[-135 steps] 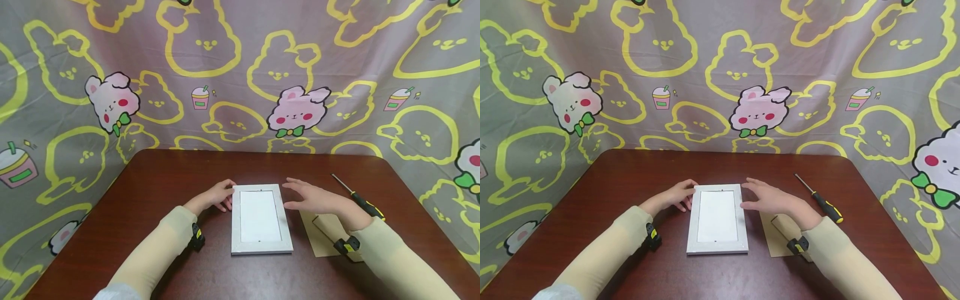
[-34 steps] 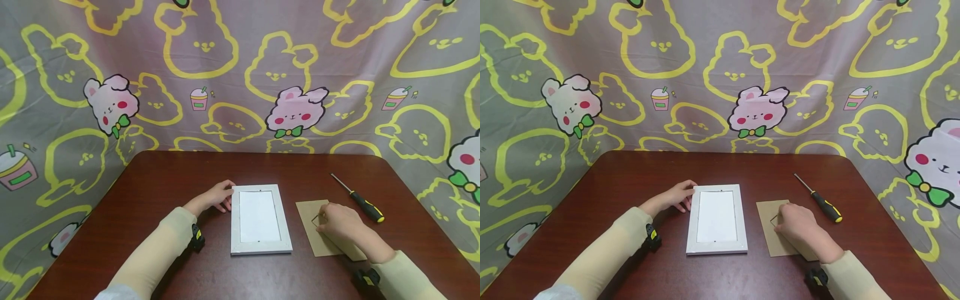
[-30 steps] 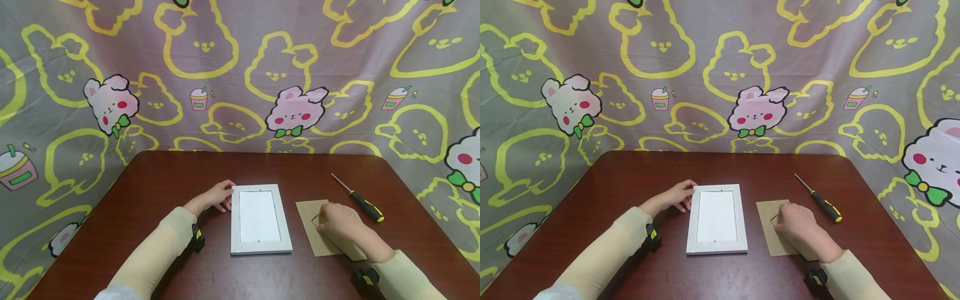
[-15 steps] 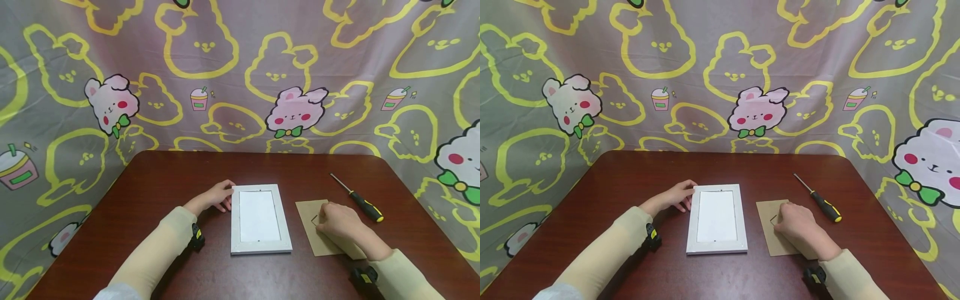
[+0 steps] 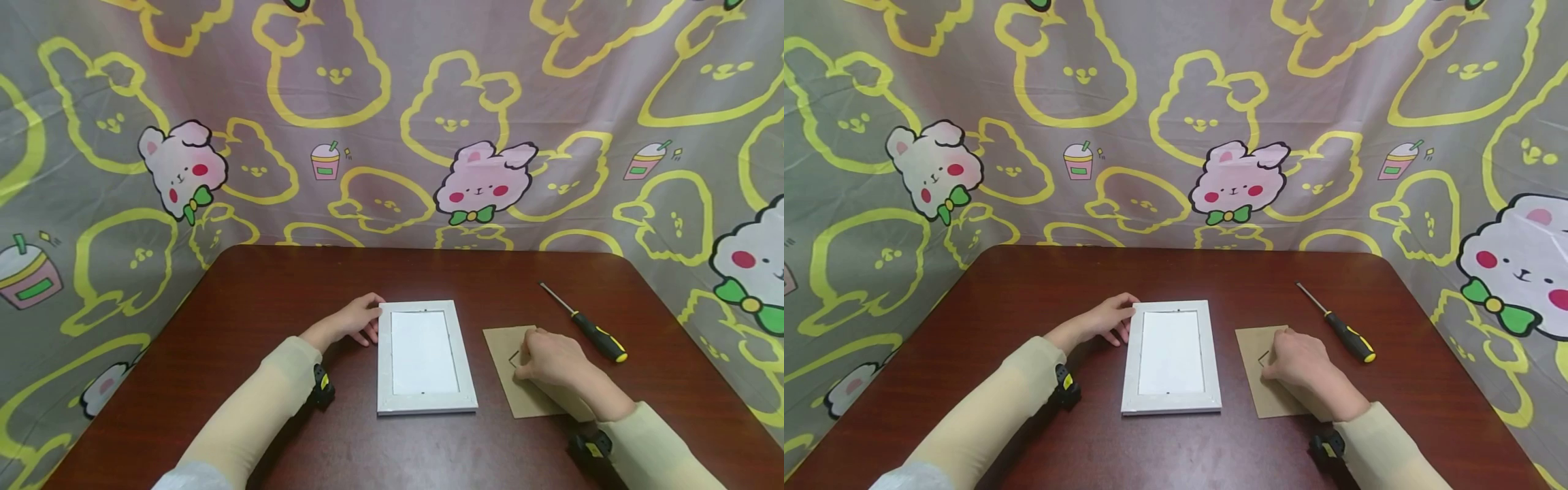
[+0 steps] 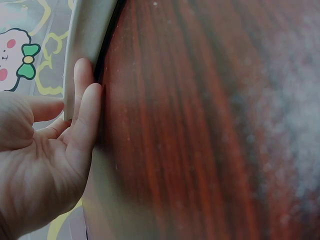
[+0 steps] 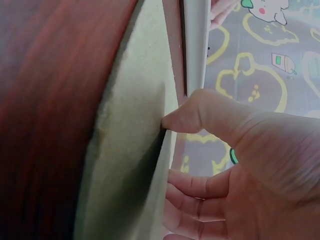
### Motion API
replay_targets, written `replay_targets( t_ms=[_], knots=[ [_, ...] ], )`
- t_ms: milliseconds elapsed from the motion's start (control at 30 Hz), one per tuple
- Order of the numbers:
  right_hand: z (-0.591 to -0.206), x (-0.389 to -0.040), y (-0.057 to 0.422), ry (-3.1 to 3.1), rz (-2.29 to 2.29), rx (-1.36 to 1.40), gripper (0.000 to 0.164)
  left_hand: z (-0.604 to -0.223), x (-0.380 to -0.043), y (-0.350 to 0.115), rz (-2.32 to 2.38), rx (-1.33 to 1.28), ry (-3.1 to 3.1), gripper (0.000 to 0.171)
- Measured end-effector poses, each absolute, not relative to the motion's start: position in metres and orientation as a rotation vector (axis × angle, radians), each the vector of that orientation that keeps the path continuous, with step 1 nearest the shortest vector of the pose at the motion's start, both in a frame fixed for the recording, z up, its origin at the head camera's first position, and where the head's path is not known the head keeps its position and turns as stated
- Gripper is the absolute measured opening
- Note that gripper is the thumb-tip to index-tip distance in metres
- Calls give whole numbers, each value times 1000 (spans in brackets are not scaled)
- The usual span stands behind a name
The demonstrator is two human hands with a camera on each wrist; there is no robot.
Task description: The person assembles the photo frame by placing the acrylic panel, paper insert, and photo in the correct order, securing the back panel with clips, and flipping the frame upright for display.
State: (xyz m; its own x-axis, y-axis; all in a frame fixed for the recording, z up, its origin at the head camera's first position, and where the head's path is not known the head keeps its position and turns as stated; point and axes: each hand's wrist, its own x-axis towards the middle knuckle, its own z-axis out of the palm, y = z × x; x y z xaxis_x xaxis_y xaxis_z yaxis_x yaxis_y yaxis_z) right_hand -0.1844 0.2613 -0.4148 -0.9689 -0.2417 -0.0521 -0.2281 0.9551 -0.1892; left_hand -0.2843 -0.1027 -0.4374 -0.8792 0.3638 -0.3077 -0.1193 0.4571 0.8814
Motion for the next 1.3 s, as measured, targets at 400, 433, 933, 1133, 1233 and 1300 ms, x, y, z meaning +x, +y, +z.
replay_targets(
  t_ms=[400,433,933,1133,1233,1300],
  knots=[
    [-411,-190,260,2971,-243,-366,31,-440,-286,-103,1414,217,2259,26],
    [-411,-190,260,2969,-241,-369,32,-440,-286,-103,1413,217,2261,26],
    [-413,-191,259,2975,-266,-362,25,-441,-285,-104,1423,228,2253,26],
    [-410,-191,262,2995,-280,-365,28,-441,-285,-104,1430,227,2248,26],
    [-405,-191,263,3001,-302,-356,31,-441,-285,-104,1431,223,2252,27],
    [-402,-190,264,3009,-313,-359,33,-440,-284,-103,1430,224,2254,26]
  ],
)
